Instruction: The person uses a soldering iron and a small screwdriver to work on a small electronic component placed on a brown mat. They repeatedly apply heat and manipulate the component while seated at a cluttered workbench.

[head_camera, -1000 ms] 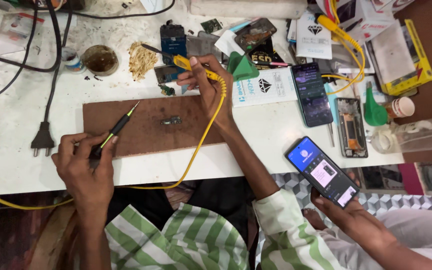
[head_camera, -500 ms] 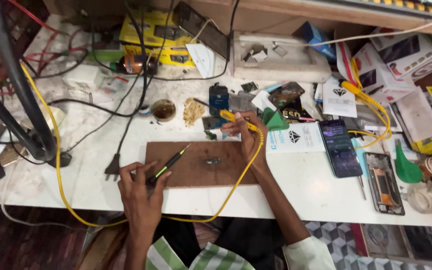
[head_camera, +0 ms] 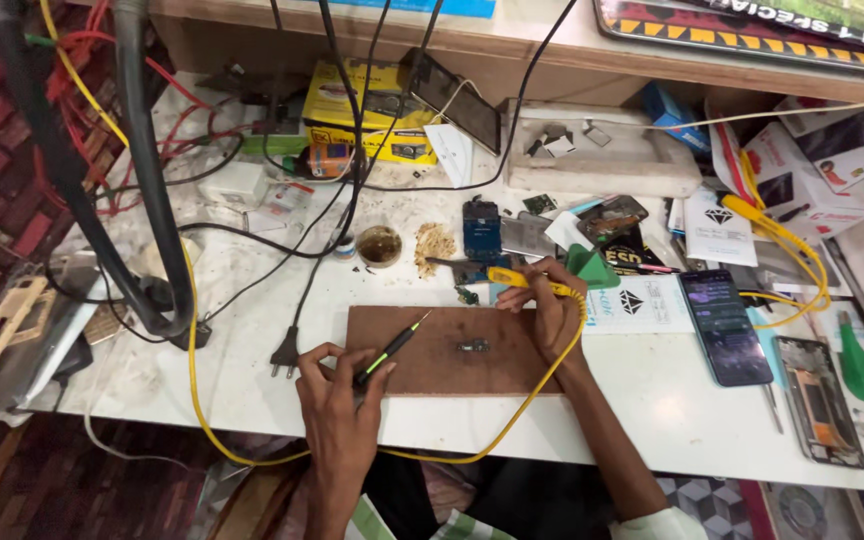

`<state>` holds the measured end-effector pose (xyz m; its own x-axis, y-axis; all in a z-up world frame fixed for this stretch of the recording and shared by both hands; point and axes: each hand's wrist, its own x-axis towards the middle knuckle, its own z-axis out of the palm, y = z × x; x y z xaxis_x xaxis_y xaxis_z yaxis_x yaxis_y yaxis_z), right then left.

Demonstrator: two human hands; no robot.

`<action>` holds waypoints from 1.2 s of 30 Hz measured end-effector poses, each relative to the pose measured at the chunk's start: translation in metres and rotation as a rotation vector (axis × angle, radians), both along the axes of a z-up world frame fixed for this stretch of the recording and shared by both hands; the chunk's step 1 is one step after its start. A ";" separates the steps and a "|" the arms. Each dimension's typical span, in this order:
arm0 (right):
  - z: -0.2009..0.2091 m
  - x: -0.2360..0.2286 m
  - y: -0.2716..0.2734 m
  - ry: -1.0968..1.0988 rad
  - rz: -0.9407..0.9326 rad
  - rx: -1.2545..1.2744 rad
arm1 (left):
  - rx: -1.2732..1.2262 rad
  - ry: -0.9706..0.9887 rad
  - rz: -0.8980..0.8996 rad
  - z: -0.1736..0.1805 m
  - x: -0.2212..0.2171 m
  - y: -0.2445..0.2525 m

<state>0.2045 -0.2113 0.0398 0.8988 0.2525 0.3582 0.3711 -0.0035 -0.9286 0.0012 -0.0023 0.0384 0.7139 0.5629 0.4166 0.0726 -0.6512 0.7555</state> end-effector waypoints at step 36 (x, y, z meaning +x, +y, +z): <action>0.028 -0.104 -0.094 -0.724 -0.523 -0.609 | 0.870 -0.738 -0.456 0.060 0.012 -0.078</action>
<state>0.1009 -0.3050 0.0675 0.5723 0.2144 0.7916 0.6494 -0.7079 -0.2778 0.0132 -0.0806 0.0983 0.2064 -0.3435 0.9162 -0.5545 -0.8125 -0.1797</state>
